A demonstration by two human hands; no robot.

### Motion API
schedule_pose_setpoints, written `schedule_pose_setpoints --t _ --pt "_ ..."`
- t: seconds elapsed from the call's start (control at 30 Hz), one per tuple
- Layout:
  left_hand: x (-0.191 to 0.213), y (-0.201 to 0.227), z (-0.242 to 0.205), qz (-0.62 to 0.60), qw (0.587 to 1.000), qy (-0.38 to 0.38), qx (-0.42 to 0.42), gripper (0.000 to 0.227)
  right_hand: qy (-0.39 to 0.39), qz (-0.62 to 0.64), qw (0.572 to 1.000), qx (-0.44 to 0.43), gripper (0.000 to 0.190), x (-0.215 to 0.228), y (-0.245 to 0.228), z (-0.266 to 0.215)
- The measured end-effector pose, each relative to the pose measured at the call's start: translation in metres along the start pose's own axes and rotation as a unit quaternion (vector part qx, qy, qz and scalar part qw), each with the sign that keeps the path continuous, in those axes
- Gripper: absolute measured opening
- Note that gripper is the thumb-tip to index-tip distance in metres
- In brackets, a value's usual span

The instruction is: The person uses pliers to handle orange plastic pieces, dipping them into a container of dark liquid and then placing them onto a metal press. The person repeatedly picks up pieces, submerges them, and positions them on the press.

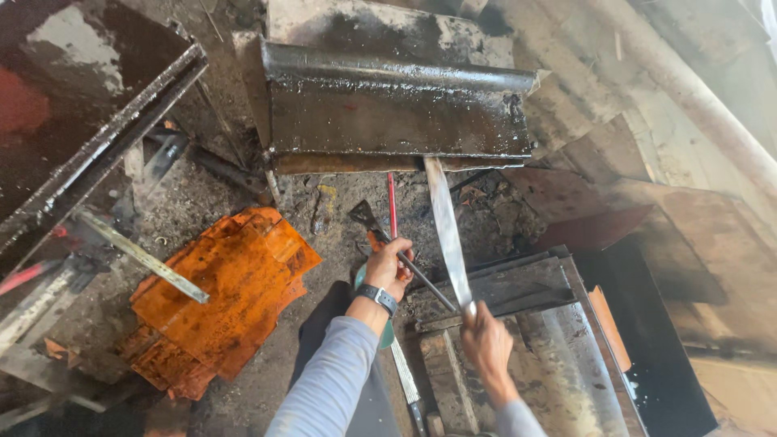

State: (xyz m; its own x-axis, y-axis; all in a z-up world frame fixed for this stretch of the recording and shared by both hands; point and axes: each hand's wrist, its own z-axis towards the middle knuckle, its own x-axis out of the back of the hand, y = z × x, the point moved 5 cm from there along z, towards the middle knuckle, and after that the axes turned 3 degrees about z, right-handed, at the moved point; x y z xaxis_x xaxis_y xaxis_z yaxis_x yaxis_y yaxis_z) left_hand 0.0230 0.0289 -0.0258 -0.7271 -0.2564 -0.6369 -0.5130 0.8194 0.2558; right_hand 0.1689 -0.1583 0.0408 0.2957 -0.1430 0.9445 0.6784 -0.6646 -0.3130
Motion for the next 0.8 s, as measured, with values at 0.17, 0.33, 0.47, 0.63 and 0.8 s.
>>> schedule_pose_setpoints --t 0.17,0.33,0.47,0.63,0.8 --pt "0.012 0.007 -0.004 0.014 1.000 0.004 -0.019 0.014 -0.019 -0.019 0.998 -0.051 0.018 -0.022 0.050 -0.057" --pt "0.016 0.009 -0.009 -0.031 0.999 0.035 0.003 0.011 -0.012 0.007 0.999 -0.052 0.019 -0.031 0.056 -0.059" --pt "0.008 0.005 -0.009 -0.002 1.000 0.018 0.004 0.021 0.000 0.008 0.999 -0.043 0.022 -0.021 0.036 -0.047" --pt "0.004 0.000 -0.008 0.010 1.000 0.004 -0.002 0.011 -0.049 -0.001 0.998 -0.050 0.012 0.003 -0.008 0.000" --pt "0.002 0.001 -0.013 0.020 1.000 0.003 0.004 0.010 -0.054 -0.051 0.996 0.050 0.021 0.053 -0.036 0.023"
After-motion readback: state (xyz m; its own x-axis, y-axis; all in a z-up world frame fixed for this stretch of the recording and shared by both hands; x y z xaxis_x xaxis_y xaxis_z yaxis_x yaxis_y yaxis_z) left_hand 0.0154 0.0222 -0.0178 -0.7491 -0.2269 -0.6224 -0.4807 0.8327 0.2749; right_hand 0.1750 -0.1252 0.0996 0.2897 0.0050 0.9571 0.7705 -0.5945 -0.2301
